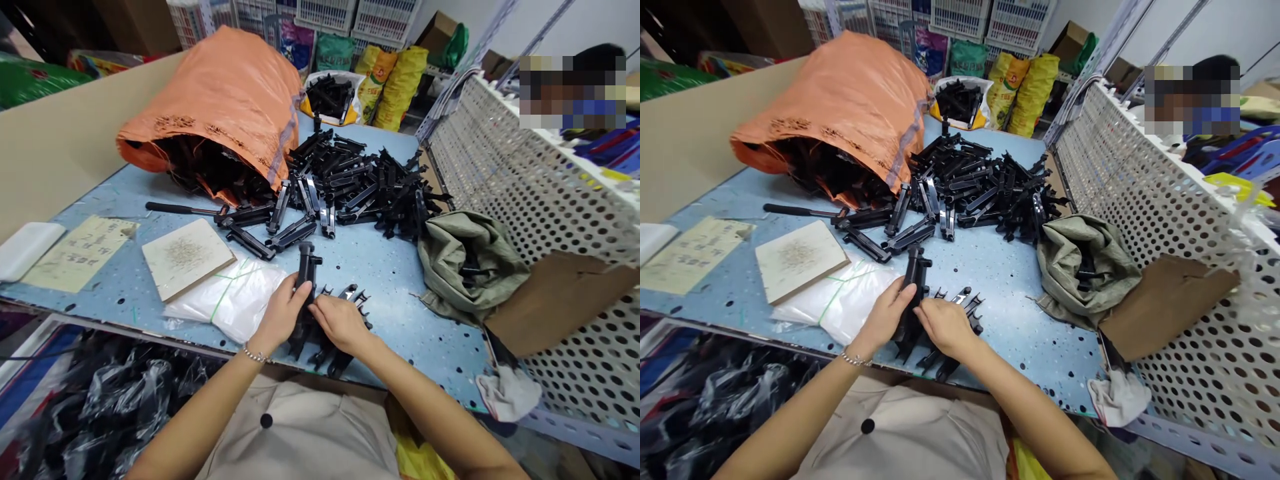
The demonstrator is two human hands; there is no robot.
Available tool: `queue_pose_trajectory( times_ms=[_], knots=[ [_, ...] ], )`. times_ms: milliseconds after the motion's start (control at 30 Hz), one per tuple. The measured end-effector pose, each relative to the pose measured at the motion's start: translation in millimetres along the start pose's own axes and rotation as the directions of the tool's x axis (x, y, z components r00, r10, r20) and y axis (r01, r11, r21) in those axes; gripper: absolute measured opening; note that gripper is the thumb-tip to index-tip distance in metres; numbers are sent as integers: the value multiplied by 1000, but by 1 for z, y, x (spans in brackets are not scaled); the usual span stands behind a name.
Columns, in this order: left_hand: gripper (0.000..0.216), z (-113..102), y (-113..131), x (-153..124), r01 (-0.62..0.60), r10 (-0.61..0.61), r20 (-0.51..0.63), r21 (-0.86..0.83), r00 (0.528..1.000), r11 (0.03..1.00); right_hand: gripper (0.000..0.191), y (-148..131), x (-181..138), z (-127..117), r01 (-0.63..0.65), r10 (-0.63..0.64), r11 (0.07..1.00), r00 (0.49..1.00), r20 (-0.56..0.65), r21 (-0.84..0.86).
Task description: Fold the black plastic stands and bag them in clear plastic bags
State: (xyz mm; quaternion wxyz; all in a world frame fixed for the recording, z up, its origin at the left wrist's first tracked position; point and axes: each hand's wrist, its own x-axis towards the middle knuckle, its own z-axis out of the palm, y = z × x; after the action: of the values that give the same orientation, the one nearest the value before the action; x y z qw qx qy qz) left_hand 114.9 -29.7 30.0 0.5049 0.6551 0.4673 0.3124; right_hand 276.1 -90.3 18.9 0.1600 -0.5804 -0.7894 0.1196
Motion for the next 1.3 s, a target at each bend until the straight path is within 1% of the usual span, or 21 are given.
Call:
queue_pose_trajectory(
  times_ms=[67, 133, 167, 233, 300, 333, 400, 467, 567, 633, 700, 767, 833, 900, 967, 1000, 1067, 1167, 1233, 1300],
  knots=[
    [44, -9, -3, -4, 27, -26, -11, 206, 1000, 978, 34, 16, 20, -5, -90, 86, 995, 995, 58, 52],
    [48, -14, -5, -7, 94, -106, 7, 410, 994, 907, 34, 39, 49, -12, -246, 244, 965, 969, 40, 86],
    [49, -14, -7, -9, 115, -142, 20, 485, 990, 867, 32, 51, 67, -16, -334, 335, 939, 942, 0, 85],
    [48, -10, -11, -10, 113, -175, 54, 574, 983, 811, 28, 75, 101, -19, -502, 507, 862, 855, -108, 69],
    [47, -3, -17, -11, 85, -161, 74, 599, 984, 796, 36, 93, 130, -17, -544, 549, 836, 825, -138, 70],
    [45, 1, -21, -10, 74, -151, 81, 594, 985, 801, 39, 101, 141, -15, -546, 550, 835, 824, -137, 73],
    [41, 5, -28, -9, 64, -131, 89, 532, 987, 844, 37, 112, 152, -11, -527, 533, 846, 838, -114, 82],
    [38, 5, -35, -8, 59, -98, 73, 413, 993, 909, 32, 120, 154, -9, -508, 515, 856, 853, -79, 92],
    [36, 3, -40, -6, 65, -77, 36, 268, 996, 961, 26, 130, 142, -12, -496, 501, 862, 865, -26, 101],
    [37, 5, -42, -5, 93, -101, 28, 210, 994, 973, 26, 132, 129, -16, -499, 503, 861, 864, -23, 96],
    [41, 7, -44, -3, 132, -135, 18, 104, 991, 986, 30, 128, 115, -23, -502, 507, 861, 861, -49, 84],
    [46, 9, -45, 0, 169, -168, 21, -55, 986, 984, 38, 118, 100, -31, -480, 485, 874, 872, -65, 80],
    [49, 11, -46, 2, 188, -189, 14, -196, 982, 962, 41, 102, 82, -39, -395, 401, 908, 916, -14, 140],
    [51, 12, -45, 3, 182, -196, -19, -283, 981, 942, 37, 84, 64, -45, -284, 271, 922, 959, 86, 261],
    [54, 14, -42, 4, 178, -203, -43, -326, 978, 929, 34, 66, 46, -45, -190, 138, 911, 977, 165, 366],
    [55, 15, -40, 5, 183, -208, -41, -338, 977, 923, 35, 57, 37, -42, -154, 87, 912, 979, 186, 381],
    [58, 17, -36, 6, 192, -217, -30, -357, 976, 914, 37, 44, 19, -31, -100, 36, 937, 981, 190, 334],
    [58, 15, -32, 7, 188, -225, -54, -381, 973, 905, 52, 37, -11, -10, -100, 84, 986, 990, 115, 134],
    [57, 11, -32, 7, 196, -240, -67, -394, 968, 898, 62, 44, -29, -2, -56, 52, 998, 994, 93, 40],
    [56, 9, -33, 7, 206, -255, -68, -405, 965, 891, 65, 58, -43, -4, 57, -60, 998, 989, 132, 26]
  ],
)
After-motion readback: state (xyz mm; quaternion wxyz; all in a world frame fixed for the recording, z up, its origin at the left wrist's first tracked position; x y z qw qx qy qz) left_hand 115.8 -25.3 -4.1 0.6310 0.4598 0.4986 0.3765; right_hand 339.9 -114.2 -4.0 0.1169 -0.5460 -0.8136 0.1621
